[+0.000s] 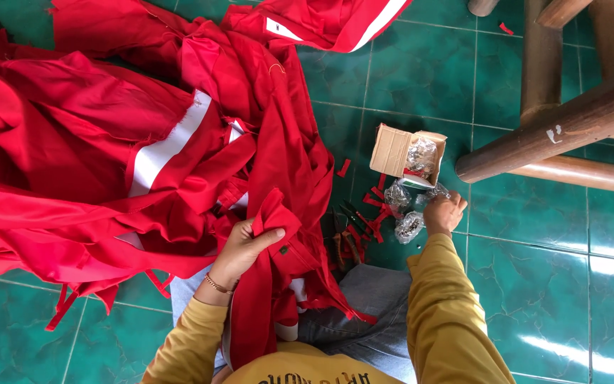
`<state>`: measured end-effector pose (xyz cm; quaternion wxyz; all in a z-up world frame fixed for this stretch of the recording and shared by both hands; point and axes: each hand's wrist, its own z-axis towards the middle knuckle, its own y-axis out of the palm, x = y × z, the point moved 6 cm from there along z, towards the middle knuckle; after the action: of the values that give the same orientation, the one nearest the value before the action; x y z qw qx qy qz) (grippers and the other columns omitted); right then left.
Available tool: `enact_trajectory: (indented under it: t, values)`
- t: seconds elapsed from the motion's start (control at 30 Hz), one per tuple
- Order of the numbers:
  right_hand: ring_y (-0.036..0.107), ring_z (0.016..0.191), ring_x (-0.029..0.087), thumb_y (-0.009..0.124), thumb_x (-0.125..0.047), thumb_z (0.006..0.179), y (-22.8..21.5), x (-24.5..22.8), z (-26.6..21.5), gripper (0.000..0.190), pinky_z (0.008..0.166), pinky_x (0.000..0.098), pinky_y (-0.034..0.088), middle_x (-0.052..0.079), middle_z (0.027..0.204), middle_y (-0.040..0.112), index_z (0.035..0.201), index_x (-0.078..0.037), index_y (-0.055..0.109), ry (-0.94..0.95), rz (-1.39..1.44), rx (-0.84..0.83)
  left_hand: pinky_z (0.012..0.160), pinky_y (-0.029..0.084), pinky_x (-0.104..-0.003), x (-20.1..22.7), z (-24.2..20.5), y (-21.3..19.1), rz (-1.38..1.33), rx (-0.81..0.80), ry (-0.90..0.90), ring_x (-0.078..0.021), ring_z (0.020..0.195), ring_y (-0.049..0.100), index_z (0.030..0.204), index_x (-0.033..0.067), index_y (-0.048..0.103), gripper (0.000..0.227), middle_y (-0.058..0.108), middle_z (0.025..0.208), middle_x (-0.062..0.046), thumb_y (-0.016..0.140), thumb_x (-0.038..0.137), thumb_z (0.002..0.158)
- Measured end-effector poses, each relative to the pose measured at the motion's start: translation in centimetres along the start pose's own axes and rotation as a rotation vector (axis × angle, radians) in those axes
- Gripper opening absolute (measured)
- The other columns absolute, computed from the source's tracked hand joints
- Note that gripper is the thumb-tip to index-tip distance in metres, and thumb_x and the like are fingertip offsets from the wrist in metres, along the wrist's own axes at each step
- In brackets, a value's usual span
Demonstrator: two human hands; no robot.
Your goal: Trimming excess fabric from red garment components using scissors while sitting on the floor.
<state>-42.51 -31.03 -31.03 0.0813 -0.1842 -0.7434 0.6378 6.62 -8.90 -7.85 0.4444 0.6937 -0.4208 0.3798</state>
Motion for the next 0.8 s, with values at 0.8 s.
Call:
enact_trajectory:
  t: [0.8]
  values:
    - [0.069,0.086,0.029,0.086,-0.042,0.076,0.7,5.6,4.7,0.028,0.071,0.0426,0.056,0.010,0.085,0.071,0.095,-0.022,0.081,0.188,0.620,-0.077,0.067,0.055,-0.025,3.3,-1.5,2.8,0.019,-0.018,-0.002,-0.0103,0.069,0.065,0.080,0.0039,0.074,0.010,0.071,0.072,-0.005,0.083,0.000,0.082]
